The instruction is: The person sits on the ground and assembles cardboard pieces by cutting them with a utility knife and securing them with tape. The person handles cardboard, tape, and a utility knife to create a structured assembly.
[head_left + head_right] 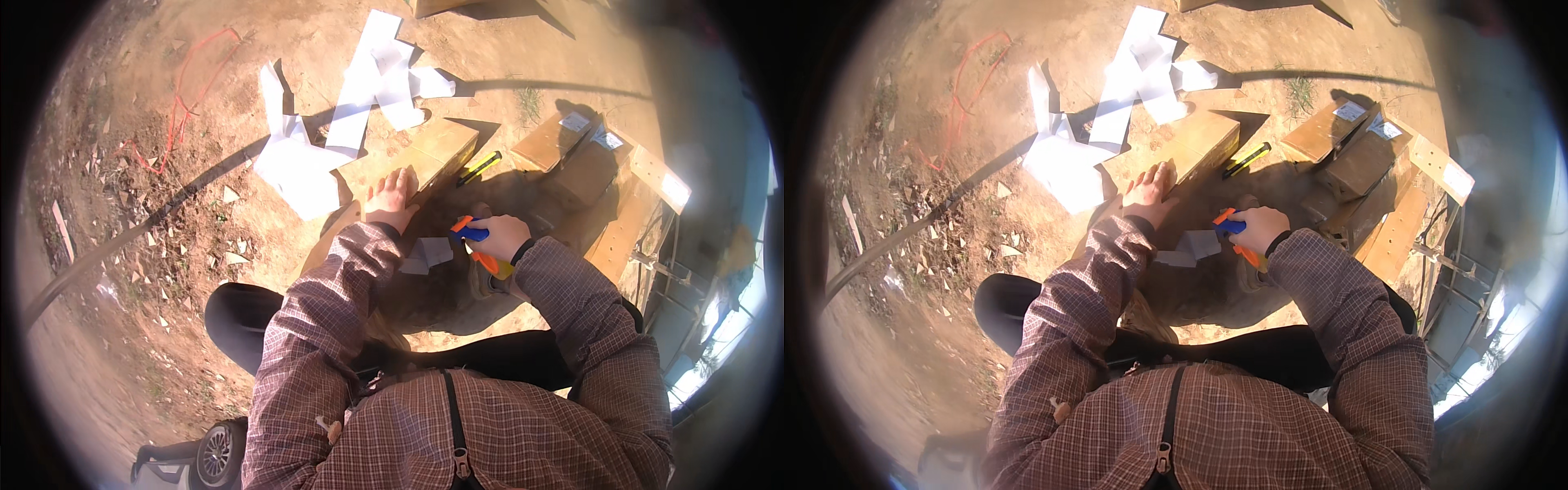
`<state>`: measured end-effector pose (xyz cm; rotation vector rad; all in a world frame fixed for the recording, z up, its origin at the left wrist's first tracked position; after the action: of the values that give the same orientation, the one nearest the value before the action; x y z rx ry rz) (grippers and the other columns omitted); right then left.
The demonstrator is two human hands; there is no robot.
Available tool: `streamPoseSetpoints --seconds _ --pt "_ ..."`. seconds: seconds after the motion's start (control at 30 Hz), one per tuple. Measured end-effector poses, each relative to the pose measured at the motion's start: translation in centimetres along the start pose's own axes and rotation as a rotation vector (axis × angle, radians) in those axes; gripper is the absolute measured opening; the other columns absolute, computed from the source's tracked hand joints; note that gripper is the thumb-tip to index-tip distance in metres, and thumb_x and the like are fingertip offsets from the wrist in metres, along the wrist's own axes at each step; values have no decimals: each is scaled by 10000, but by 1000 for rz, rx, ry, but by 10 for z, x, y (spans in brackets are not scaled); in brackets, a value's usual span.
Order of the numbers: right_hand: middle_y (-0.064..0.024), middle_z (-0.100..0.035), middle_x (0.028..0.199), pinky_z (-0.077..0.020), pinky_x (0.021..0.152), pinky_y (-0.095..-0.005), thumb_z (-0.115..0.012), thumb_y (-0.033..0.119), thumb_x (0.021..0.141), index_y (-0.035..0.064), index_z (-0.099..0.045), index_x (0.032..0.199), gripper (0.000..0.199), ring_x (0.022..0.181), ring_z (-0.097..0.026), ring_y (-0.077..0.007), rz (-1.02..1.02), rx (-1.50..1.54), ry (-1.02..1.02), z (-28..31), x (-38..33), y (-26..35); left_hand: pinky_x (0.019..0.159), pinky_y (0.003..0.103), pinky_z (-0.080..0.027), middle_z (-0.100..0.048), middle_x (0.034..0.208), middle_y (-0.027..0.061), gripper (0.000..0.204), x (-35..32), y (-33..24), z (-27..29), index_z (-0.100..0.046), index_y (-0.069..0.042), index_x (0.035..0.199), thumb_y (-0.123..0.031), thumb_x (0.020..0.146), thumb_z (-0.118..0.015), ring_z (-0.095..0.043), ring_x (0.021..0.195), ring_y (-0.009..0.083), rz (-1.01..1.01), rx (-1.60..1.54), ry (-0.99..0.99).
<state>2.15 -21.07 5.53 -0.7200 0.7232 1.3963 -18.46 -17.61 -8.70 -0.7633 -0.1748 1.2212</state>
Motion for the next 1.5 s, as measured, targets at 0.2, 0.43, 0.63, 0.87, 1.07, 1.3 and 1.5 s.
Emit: streamPoseSetpoints --seconds 0.2,0.43,0.63,0.87,1.07,1.3,1.5 --pt "-200 -710 1064 -550 845 -397 -759 347 828 152 -600 1409 632 976 -706 -359 159 454 -273 53 -3 -16 1177 483 -353 -420 1554 202 739 -72 10 -31 -406 42 1488 -334 919 -688 -430 1418 378 220 175 -79" --pt "-218 -727 981 -558 853 -466 -759 298 801 139 -695 1242 474 936 -693 -411 446 211 -506 82 85 96 1183 473 -346 -417 1553 225 905 -34 -11 -50 -361 39 1515 -477 870 -731 -417 1430 377 65 51 -148" --pt "-199 -752 1003 -570 851 -424 -756 399 696 55 -794 985 451 940 -734 -333 269 -130 95 95 140 191 1201 492 -321 -401 1552 238 1090 -77 33 -55 -321 74 1524 -546 770 -805 -363 1448 436 436 70 6" --pt "-224 -743 1048 -564 892 -428 -722 349 742 48 -788 1034 424 997 -725 -338 205 -174 213 53 141 206 1197 532 -311 -477 1480 262 765 -69 27 -68 -426 90 1454 -360 888 -676 -426 1398 463 348 187 -64" --pt "-190 -734 831 -586 717 -457 -730 328 762 95 -788 1033 362 770 -728 -369 313 -64 -97 25 30 154 1167 553 -338 -440 1483 279 1004 -82 35 -52 -378 97 1477 -484 779 -805 -399 1402 456 421 201 27" --pt "-208 -681 862 -581 700 -463 -728 330 811 340 -583 1414 621 755 -702 -376 78 182 -234 -94 -25 72 1123 563 -399 -376 1521 327 1020 -77 32 -51 -243 -27 1592 -529 855 -738 -380 1397 524 337 208 56" --pt "-193 -656 822 -579 682 -459 -720 299 813 393 -554 1427 644 738 -696 -377 172 292 -357 -115 8 64 1189 540 -308 -334 1599 237 1070 -34 -12 -16 -262 -46 1587 -641 824 -718 -238 1511 445 289 -113 156"
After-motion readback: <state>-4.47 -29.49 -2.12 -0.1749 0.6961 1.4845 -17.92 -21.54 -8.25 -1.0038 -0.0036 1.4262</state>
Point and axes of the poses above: each hand's wrist, its own x-axis towards the middle knuckle, its own z-axis out of the back of the hand, y = z × x, the point moved 4 cm from there along x, towards the middle knuckle
